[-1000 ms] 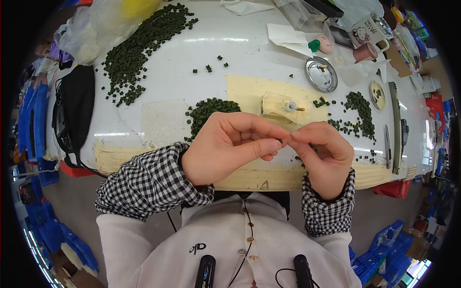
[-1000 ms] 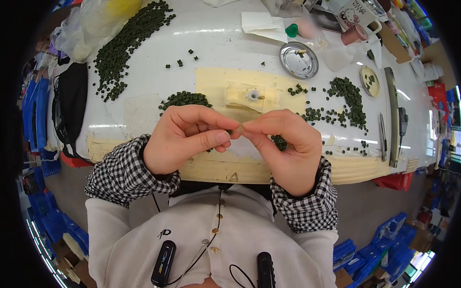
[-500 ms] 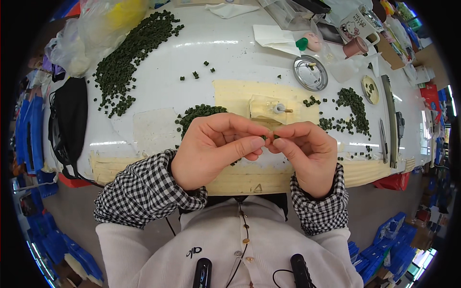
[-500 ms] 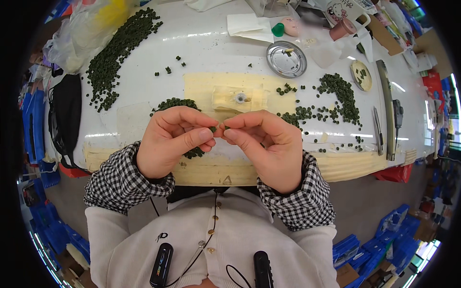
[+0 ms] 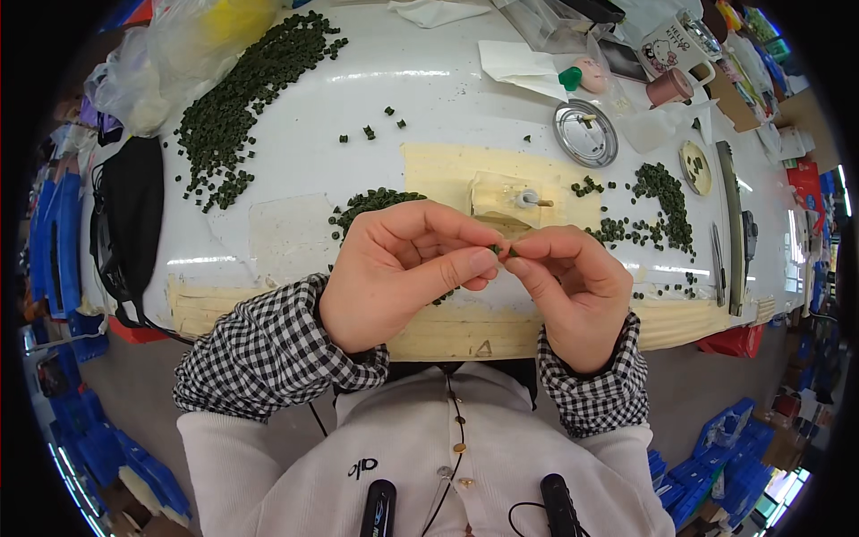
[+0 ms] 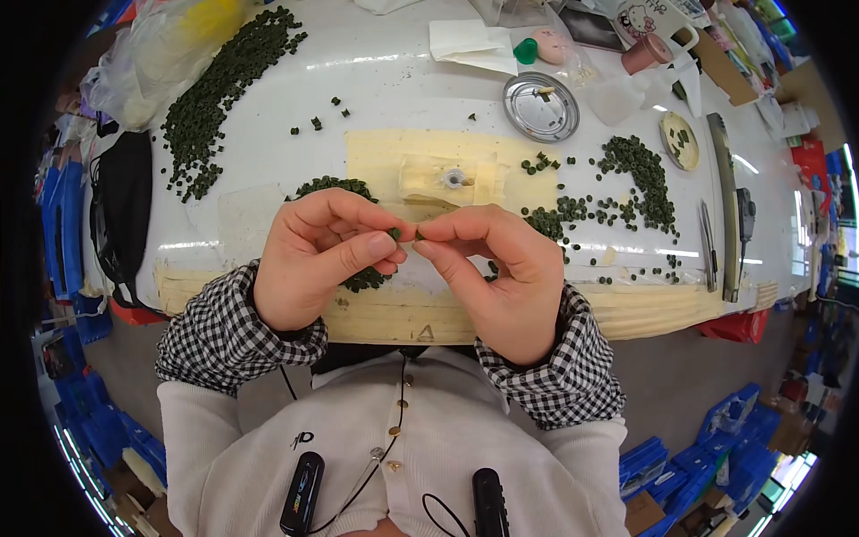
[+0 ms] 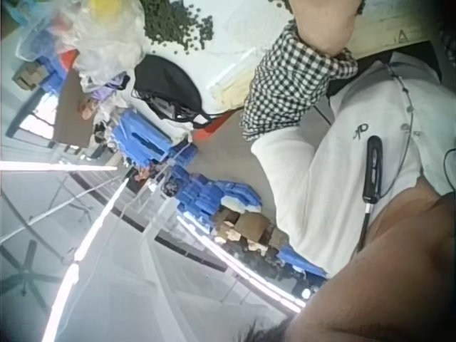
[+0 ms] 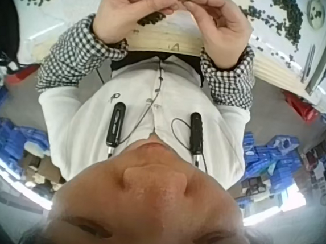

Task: Assembling small green plastic components onto a white base on a workbench.

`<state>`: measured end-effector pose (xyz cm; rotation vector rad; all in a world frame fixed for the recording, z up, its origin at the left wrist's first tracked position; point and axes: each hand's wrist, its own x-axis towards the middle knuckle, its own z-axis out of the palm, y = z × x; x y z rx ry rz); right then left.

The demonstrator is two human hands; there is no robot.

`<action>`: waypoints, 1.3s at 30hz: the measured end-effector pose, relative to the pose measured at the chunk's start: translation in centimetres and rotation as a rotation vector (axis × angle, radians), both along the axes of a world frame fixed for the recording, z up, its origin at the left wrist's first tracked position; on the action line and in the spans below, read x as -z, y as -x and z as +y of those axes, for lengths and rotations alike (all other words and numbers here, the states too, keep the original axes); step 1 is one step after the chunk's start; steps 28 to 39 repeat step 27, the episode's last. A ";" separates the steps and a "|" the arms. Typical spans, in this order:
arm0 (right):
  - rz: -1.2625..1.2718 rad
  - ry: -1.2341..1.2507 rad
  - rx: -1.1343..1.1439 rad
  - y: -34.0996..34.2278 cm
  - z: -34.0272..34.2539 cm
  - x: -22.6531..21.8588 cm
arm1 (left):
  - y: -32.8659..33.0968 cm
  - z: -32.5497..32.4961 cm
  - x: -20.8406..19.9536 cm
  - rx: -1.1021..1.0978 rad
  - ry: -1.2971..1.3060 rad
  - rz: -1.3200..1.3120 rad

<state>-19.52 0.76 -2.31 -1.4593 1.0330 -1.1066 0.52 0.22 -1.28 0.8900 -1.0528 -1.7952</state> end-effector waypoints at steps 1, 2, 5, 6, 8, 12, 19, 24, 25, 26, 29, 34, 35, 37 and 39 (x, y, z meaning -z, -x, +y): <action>0.024 0.037 0.003 0.0 0.0 0.1 | 0.0 0.0 -0.1 0.002 -0.008 0.001; 0.048 0.075 0.006 0.0 -0.1 0.2 | 0.0 0.0 -0.1 -0.002 -0.014 -0.003; 0.134 0.162 0.031 0.0 -0.2 0.1 | -0.1 -0.1 -0.2 -0.002 -0.037 -0.005; 0.151 0.199 0.032 0.0 -0.2 0.2 | -0.1 -0.1 -0.3 0.004 -0.049 0.000; 0.184 0.275 0.034 0.2 -0.4 0.5 | -0.1 -0.1 -0.3 0.016 -0.058 0.007; 0.271 0.435 0.050 0.1 -0.5 0.0 | 0.0 0.0 -0.4 0.034 -0.057 0.022; 0.402 0.640 0.092 -0.5 -0.3 -0.3 | -0.1 -0.1 -0.3 0.045 -0.062 0.004; 0.208 0.354 0.014 0.0 -0.5 -0.1 | -0.2 0.1 0.1 0.057 0.058 -0.054; 0.122 0.234 -0.002 0.1 -0.3 0.1 | -0.2 0.2 0.3 0.059 0.123 -0.088; 0.038 0.112 -0.017 0.1 -0.1 0.2 | -0.2 0.3 0.4 0.042 0.147 -0.100; -0.017 0.036 -0.028 0.1 0.0 0.2 | -0.1 0.5 0.4 0.026 0.170 -0.112; -0.017 0.036 -0.028 0.1 0.0 0.2 | -0.1 0.5 0.4 0.026 0.170 -0.112; -0.017 0.036 -0.028 0.1 0.0 0.2 | -0.1 0.5 0.4 0.026 0.170 -0.112; -0.017 0.036 -0.028 0.1 0.0 0.2 | -0.1 0.5 0.4 0.026 0.170 -0.112; -0.017 0.036 -0.028 0.1 0.0 0.2 | -0.1 0.5 0.4 0.026 0.170 -0.112</action>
